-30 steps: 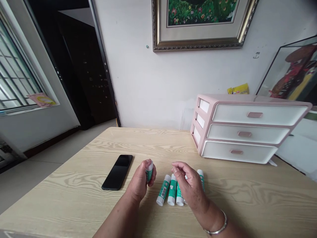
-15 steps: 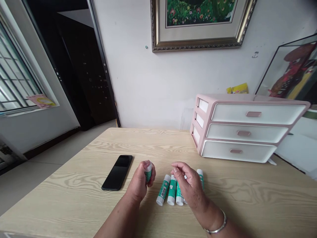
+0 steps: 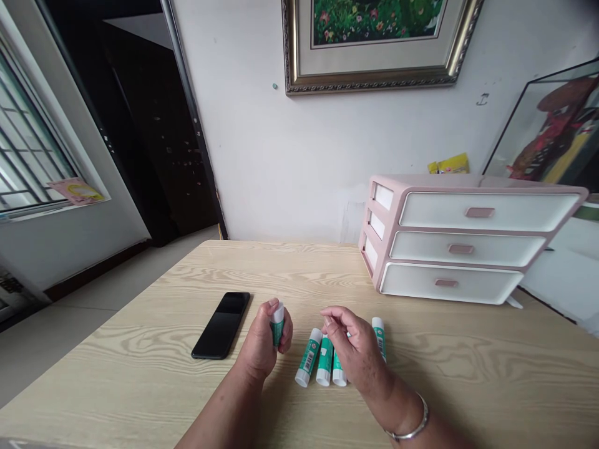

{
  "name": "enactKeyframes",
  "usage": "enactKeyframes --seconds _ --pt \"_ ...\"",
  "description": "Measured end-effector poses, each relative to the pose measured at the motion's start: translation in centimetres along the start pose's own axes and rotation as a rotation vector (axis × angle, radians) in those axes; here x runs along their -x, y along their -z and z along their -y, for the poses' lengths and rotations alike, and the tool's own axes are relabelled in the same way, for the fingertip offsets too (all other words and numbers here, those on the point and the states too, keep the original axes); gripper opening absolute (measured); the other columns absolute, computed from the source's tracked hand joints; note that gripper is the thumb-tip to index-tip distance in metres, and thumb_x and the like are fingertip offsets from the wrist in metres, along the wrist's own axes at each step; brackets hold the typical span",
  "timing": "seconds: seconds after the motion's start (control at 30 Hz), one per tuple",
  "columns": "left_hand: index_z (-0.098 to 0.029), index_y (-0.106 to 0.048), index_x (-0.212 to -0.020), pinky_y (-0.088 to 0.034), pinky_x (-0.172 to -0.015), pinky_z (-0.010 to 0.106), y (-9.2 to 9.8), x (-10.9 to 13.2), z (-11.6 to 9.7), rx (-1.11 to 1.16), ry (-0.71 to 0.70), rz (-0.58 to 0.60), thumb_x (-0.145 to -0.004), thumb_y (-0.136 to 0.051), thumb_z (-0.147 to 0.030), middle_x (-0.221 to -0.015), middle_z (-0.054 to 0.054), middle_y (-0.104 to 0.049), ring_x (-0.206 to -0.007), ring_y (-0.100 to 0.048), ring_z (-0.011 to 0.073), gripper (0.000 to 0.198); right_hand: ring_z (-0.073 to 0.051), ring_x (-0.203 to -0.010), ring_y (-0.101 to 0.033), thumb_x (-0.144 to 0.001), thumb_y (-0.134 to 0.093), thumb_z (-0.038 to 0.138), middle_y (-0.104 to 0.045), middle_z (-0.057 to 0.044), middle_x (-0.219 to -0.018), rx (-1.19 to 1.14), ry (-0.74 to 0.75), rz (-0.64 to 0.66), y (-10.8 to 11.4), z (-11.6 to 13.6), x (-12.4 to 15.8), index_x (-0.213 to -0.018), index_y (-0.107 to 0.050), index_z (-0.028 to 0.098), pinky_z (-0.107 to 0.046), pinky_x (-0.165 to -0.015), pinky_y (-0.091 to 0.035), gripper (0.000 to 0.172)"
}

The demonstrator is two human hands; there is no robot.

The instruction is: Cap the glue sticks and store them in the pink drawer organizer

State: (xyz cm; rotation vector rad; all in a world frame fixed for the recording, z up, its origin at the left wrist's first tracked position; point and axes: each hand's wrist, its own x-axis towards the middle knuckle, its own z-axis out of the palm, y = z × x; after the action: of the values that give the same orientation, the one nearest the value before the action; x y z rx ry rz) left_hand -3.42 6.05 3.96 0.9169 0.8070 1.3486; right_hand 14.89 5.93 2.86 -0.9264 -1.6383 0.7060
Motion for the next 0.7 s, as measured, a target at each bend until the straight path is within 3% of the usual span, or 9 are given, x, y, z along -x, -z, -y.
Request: enactKeyframes --seconds 0.47,0.6,0.7 --pt "-0.024 -0.040 -0.048 -0.020 -0.038 0.025 -0.09 -0.10 0.14 -0.076 -0.056 -0.120 -0.085 -0.043 -0.057 -0.039 -0.004 -0.034 -0.033 -0.027 0.0090 0.050 -0.016 -0.066 -0.066 -0.099 -0.053 0.043 -0.069 0.000 -0.072 0.015 0.010 -0.002 0.05 0.26 -0.08 -0.101 -0.070 0.023 -0.025 -0.060 -0.053 0.027" --pt "-0.023 -0.045 -0.049 -0.029 -0.047 0.027 0.27 -0.09 -0.14 -0.451 -0.047 -0.167 -0.094 -0.036 -0.060 -0.041 -0.001 -0.042 -0.041 -0.038 0.0127 0.059 -0.017 -0.067 -0.067 -0.098 -0.054 0.043 -0.070 -0.001 -0.073 0.014 -0.005 -0.025 0.26 0.11 -0.11 -0.102 -0.070 0.023 -0.026 -0.061 -0.054 0.026" --pt "-0.023 -0.047 -0.053 -0.028 -0.053 0.028 0.68 -0.31 0.01 -0.791 -0.014 -0.204 -0.093 -0.043 -0.065 -0.046 -0.001 -0.047 -0.047 -0.043 0.0154 0.058 -0.017 -0.068 -0.068 -0.098 -0.055 0.042 -0.070 -0.002 -0.074 0.016 -0.009 -0.055 0.69 0.02 -0.25 -0.104 -0.070 0.022 -0.026 -0.063 -0.054 0.026"
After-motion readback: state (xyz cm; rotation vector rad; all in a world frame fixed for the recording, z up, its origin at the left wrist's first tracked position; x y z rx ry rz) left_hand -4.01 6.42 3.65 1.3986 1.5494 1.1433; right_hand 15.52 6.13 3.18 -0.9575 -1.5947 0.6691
